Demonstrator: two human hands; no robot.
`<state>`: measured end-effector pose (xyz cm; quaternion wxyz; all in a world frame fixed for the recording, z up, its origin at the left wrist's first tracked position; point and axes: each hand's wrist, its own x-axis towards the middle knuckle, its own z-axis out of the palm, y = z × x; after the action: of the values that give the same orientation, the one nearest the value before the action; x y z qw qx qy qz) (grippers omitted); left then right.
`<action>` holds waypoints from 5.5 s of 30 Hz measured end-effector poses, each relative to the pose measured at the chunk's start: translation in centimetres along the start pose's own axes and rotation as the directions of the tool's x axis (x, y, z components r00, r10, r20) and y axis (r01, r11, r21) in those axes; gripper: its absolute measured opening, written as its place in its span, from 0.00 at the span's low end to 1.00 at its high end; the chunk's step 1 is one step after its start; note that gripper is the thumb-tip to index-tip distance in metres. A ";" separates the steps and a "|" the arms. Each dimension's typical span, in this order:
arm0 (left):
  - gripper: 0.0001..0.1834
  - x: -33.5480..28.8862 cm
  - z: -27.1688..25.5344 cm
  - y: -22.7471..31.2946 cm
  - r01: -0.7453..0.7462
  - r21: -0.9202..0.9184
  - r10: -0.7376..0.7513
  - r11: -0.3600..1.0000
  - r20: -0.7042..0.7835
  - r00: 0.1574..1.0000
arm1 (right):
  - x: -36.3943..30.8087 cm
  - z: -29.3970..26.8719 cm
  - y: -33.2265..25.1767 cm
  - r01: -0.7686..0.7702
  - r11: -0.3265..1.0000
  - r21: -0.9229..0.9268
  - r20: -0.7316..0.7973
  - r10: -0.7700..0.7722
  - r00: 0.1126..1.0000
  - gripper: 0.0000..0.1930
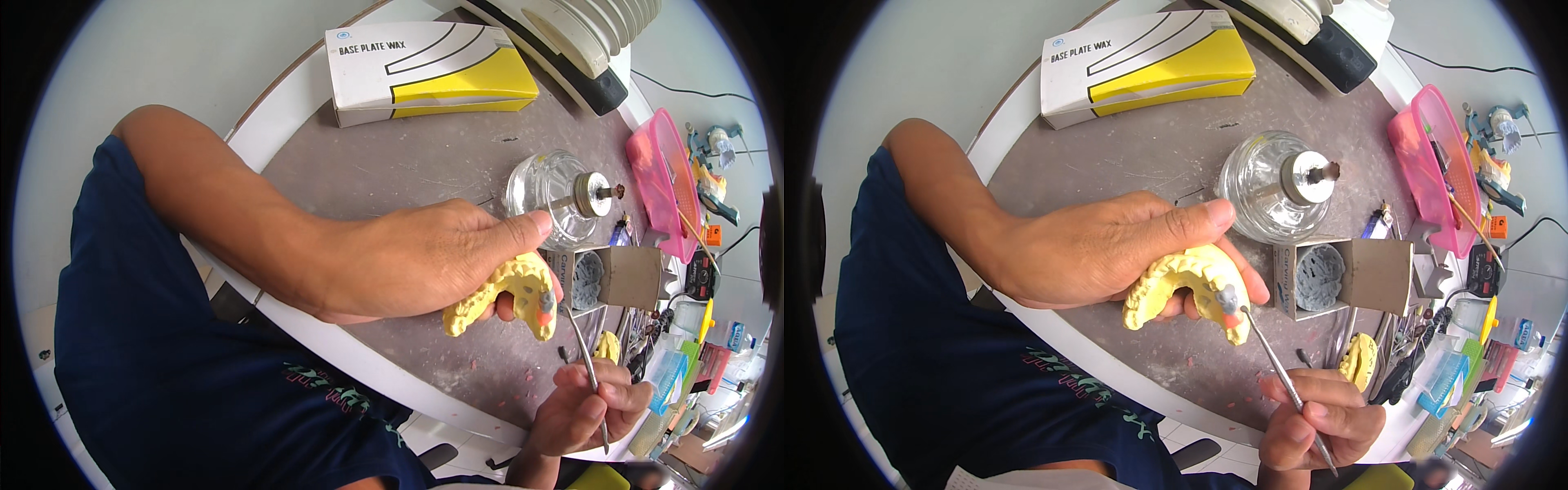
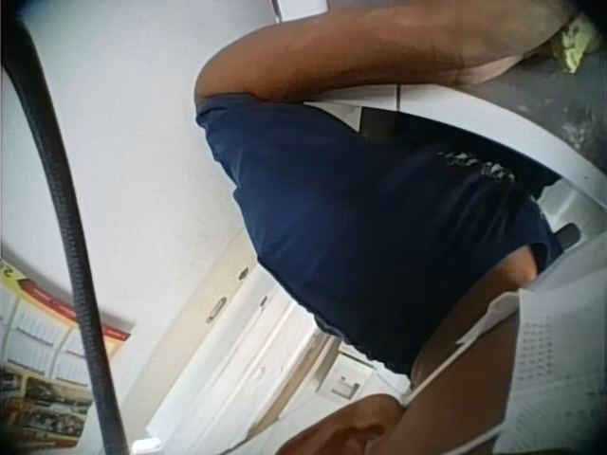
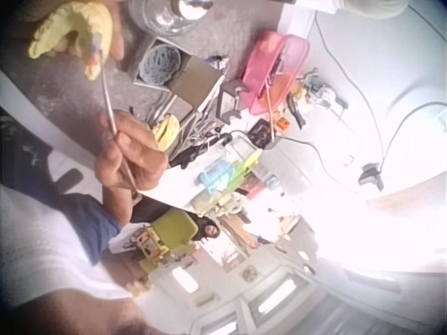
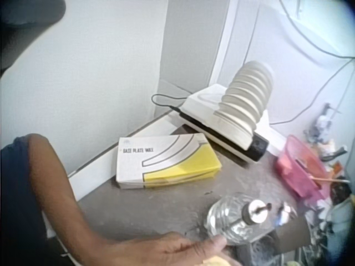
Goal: The person holds a yellow dental wax model in their left hand and uses a metal spatula to apply and smooth wax onto the model's surface. They repeatedly dip the tool into a container of wax and carefully shape the material on the model.
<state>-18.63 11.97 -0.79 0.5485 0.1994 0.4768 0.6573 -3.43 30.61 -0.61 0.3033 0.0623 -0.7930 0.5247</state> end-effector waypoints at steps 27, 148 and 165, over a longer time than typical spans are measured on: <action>0.36 0.1 -0.1 -0.5 -0.008 -0.014 0.008 1.000 0.005 1.000 | 0.0 -0.3 0.3 0.013 1.000 0.021 0.070 -0.015 0.997 0.09; 0.21 -0.2 0.3 -0.7 -0.345 0.445 0.328 0.827 0.118 0.937 | 4.1 -0.5 -0.2 -0.097 0.979 -0.178 -0.168 0.067 0.984 0.07; 0.18 -0.2 0.4 -1.0 -0.316 0.316 0.314 0.895 0.058 0.948 | 5.9 1.1 0.1 -0.096 0.985 -0.145 -0.142 0.075 0.987 0.07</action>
<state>-17.75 11.91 -1.38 0.3963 0.3624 0.5373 0.6503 -8.75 30.98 2.23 0.3376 -0.0310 -0.8099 0.4787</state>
